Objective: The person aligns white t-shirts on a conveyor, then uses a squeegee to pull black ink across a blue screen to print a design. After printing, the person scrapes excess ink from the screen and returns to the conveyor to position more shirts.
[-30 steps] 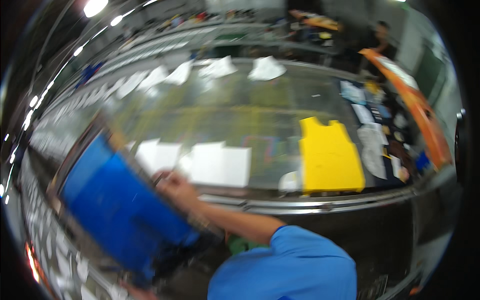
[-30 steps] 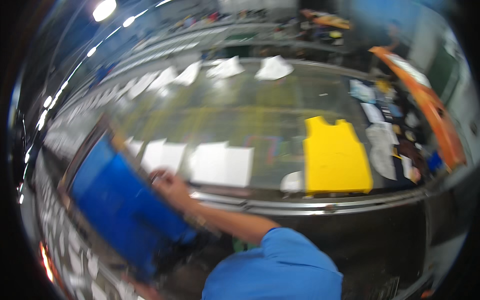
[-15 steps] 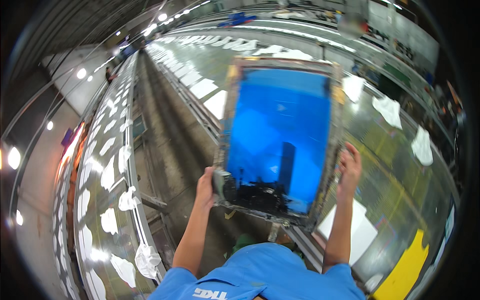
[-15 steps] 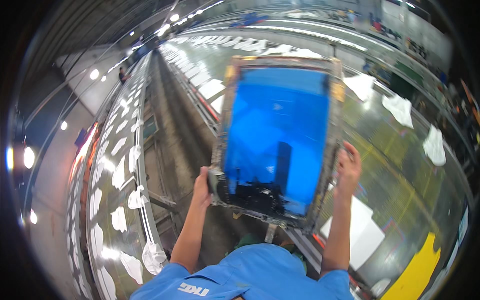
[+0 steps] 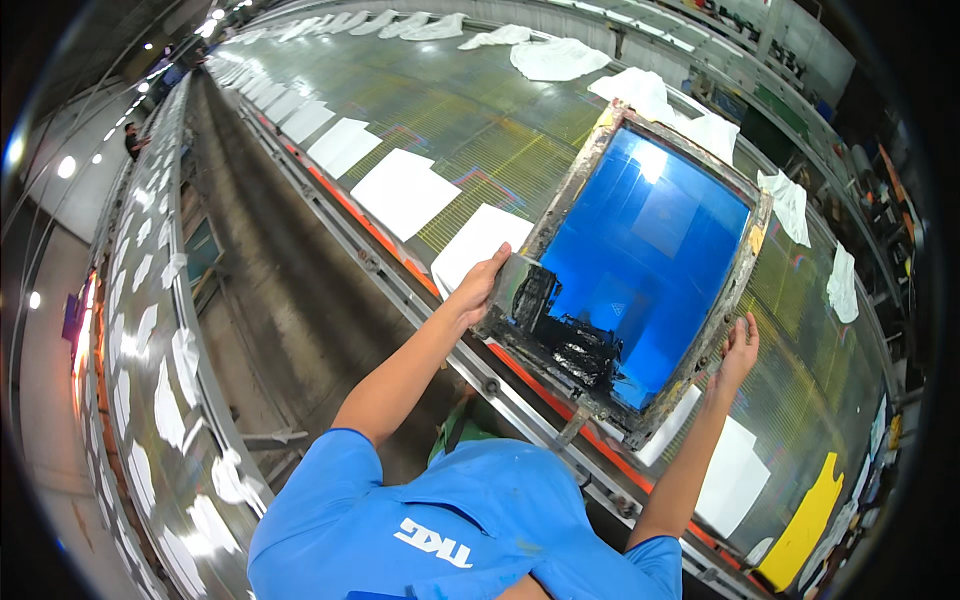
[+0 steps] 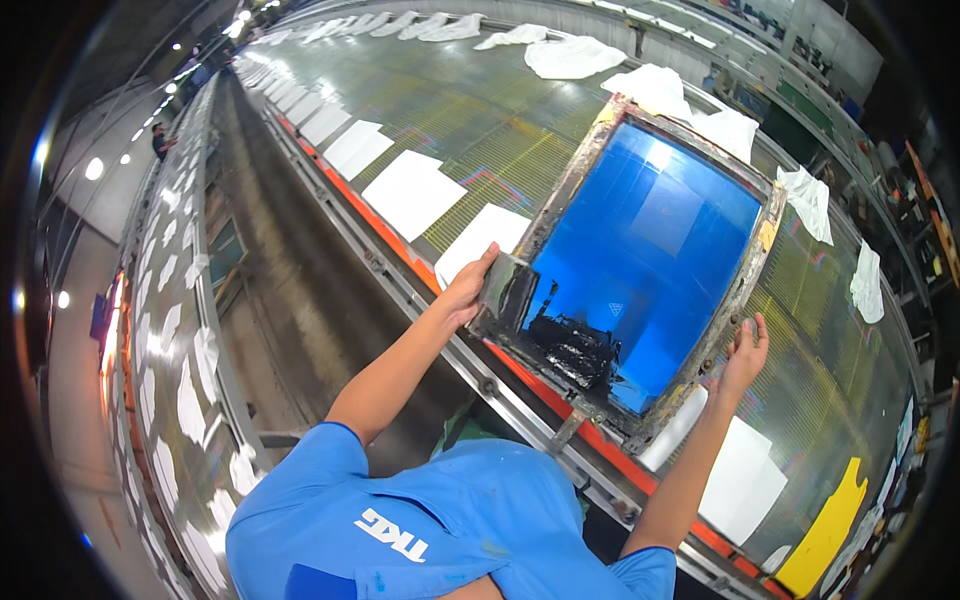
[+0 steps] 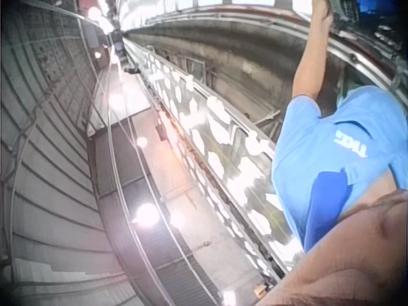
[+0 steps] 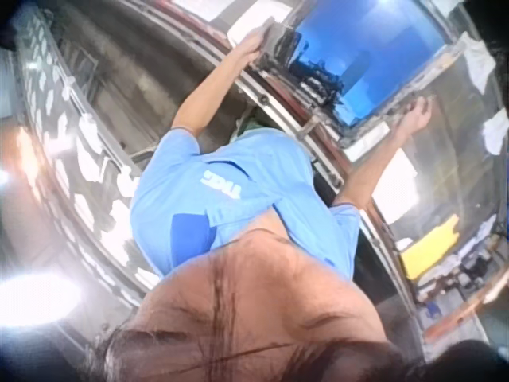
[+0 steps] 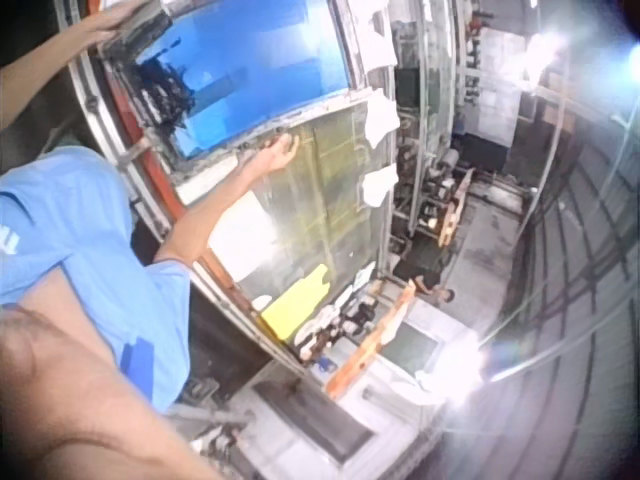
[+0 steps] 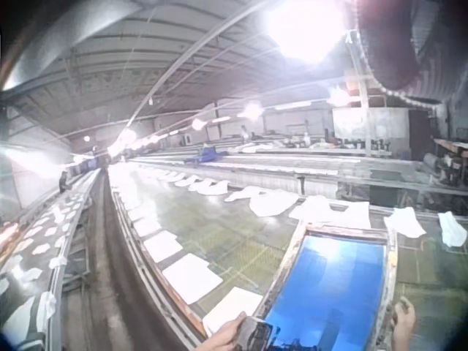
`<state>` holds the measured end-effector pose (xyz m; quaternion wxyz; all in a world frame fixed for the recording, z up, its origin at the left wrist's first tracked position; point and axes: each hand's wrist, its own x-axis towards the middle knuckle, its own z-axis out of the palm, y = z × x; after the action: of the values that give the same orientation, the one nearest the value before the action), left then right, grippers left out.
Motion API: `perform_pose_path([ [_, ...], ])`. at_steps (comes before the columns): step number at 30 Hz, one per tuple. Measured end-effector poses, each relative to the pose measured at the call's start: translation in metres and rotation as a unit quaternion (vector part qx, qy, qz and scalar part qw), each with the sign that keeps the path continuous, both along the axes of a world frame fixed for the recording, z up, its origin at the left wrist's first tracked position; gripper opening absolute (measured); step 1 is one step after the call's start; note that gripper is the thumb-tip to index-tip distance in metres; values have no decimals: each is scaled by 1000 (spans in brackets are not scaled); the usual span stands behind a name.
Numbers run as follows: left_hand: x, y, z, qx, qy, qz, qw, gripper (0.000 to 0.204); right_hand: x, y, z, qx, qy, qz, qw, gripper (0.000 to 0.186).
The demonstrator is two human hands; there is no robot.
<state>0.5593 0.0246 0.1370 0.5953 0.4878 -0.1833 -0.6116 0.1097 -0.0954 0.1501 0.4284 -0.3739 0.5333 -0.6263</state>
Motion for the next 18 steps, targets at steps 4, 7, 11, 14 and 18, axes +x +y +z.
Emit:
perform_pose_path([
  [4, 34, -33, -41, 100, 52, -83, 990, 62, 11, -17, -73, 44, 85, -67, 993, 39],
  [7, 38, -29, -58, 153, -97, -135, 974, 82, -4, -19, -112, 29, 395, -78, 915, 39],
  [11, 49, -20, -71, 84, -27, -208, 974, 91, -12, -13, -146, 26, 306, -100, 946, 34],
  [14, 55, -17, -78, 38, -88, -147, 984, 93, 1, -8, -156, 39, 288, -100, 952, 33],
  [18, 69, -13, -90, 40, -148, -117, 981, 98, 34, -7, -163, 90, 284, -121, 947, 33],
])
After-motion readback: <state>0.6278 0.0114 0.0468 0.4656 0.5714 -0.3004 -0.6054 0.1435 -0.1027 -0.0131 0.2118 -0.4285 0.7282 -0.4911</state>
